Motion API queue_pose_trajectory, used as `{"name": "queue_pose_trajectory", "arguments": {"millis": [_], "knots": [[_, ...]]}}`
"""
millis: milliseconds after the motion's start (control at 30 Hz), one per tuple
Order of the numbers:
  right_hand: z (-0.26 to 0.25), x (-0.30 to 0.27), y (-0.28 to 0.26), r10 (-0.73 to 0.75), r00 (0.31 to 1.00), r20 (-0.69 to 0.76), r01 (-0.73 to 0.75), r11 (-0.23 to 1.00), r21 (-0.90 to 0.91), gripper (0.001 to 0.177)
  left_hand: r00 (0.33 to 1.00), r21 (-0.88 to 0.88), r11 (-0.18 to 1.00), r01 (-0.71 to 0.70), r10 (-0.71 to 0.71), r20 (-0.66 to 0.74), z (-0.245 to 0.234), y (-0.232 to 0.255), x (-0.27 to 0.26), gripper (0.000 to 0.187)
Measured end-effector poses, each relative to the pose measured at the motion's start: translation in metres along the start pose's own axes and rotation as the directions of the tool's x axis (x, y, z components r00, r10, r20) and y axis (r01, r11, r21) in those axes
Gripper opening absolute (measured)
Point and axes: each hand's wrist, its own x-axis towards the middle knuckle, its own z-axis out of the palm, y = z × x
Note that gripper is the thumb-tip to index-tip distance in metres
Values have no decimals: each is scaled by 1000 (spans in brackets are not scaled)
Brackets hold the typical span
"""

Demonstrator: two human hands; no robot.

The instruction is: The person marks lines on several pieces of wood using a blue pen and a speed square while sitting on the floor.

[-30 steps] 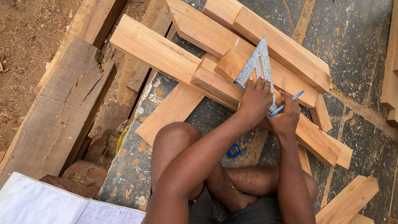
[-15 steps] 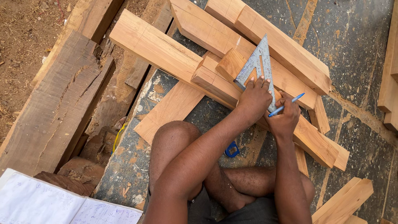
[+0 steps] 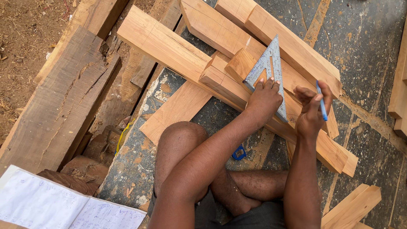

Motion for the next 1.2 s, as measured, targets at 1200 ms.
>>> {"name": "queue_pose_trajectory", "arguments": {"millis": [1200], "knots": [[77, 143, -29, 260, 692, 674, 291, 754, -589, 34, 993, 45, 999, 24, -18, -114, 11, 2, 6, 29]]}}
